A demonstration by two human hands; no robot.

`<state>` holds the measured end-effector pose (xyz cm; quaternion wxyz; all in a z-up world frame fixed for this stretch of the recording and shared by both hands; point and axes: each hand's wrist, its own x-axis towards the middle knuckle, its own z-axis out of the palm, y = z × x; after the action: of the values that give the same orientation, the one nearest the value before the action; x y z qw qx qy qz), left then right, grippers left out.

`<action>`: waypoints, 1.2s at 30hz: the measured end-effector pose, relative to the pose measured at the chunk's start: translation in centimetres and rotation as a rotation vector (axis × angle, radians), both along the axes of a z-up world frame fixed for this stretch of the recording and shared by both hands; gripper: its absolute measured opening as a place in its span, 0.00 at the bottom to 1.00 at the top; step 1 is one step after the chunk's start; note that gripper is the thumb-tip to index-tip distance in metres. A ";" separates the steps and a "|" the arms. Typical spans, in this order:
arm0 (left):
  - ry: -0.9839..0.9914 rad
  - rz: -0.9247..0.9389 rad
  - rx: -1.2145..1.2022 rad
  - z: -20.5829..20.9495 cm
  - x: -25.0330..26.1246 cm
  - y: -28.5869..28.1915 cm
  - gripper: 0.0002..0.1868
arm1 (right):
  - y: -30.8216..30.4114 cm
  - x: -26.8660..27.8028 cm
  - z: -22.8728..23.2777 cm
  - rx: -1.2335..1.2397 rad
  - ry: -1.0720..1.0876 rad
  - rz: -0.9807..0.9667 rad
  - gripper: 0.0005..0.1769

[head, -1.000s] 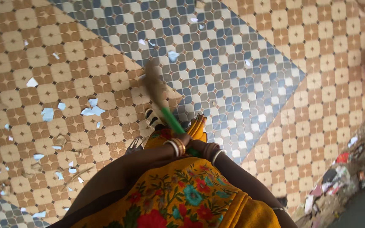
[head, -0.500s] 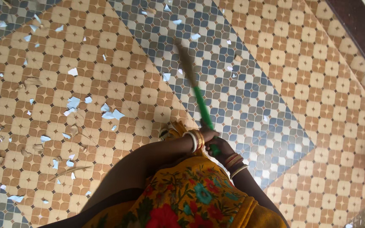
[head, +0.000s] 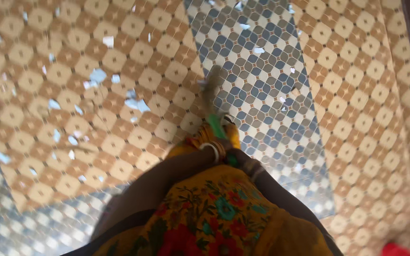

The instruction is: The person sweeps debris and paper scraps across a tiled floor using a broom with a green handle.

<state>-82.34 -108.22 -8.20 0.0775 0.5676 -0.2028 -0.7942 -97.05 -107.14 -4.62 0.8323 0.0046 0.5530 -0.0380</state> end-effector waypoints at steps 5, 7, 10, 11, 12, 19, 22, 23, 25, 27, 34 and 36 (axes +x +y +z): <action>-0.145 0.362 0.081 0.0 2.0 -2.7 0.25 | -9.5 -0.7 1.9 0.201 -0.590 0.083 0.07; -0.190 0.407 0.051 1.5 1.4 -5.3 0.24 | -13.0 -0.3 4.0 0.149 -0.643 0.132 0.06; -0.341 0.261 -0.097 4.7 -2.2 -8.3 0.23 | -13.6 -2.8 7.2 -0.020 -0.496 0.101 0.07; -0.455 0.085 -0.186 6.0 -3.3 -9.6 0.23 | -14.4 -3.6 7.7 -0.197 -0.440 0.137 0.08; -0.661 -0.553 -0.410 7.2 -4.2 -11.0 0.22 | -14.4 -4.5 8.2 -0.372 -0.373 0.164 0.09; -0.253 0.374 -0.789 7.3 -12.1 -19.9 0.47 | -17.2 -9.9 9.7 -0.453 -0.242 -0.113 0.09; -0.099 0.199 -0.492 8.0 -13.5 -22.6 0.48 | -18.9 -12.1 8.8 -0.355 -0.158 -0.211 0.09; -0.096 0.190 -0.508 8.6 -14.0 -23.1 0.48 | -18.6 -12.8 8.0 -0.352 -0.179 -0.244 0.08; -0.143 0.044 -0.180 8.9 -14.6 -23.2 0.44 | -17.9 -13.6 6.1 -0.307 -0.275 -0.324 0.06; -0.259 -0.124 -0.432 8.4 -14.9 -23.7 0.38 | -17.8 -12.8 5.0 -0.037 -0.324 -0.454 0.07; -0.038 0.034 -0.127 9.3 -11.2 -26.6 0.19 | -25.3 -10.4 7.3 0.044 -0.624 -0.482 0.12; 0.035 0.015 -0.119 9.9 -10.3 -28.2 0.22 | -26.2 -10.2 8.1 0.267 -0.580 -0.576 0.11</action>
<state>-92.63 -136.42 1.68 0.1206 0.5495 -0.2437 -0.7900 -107.28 -133.37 3.45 0.9007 0.2771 0.2725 -0.1942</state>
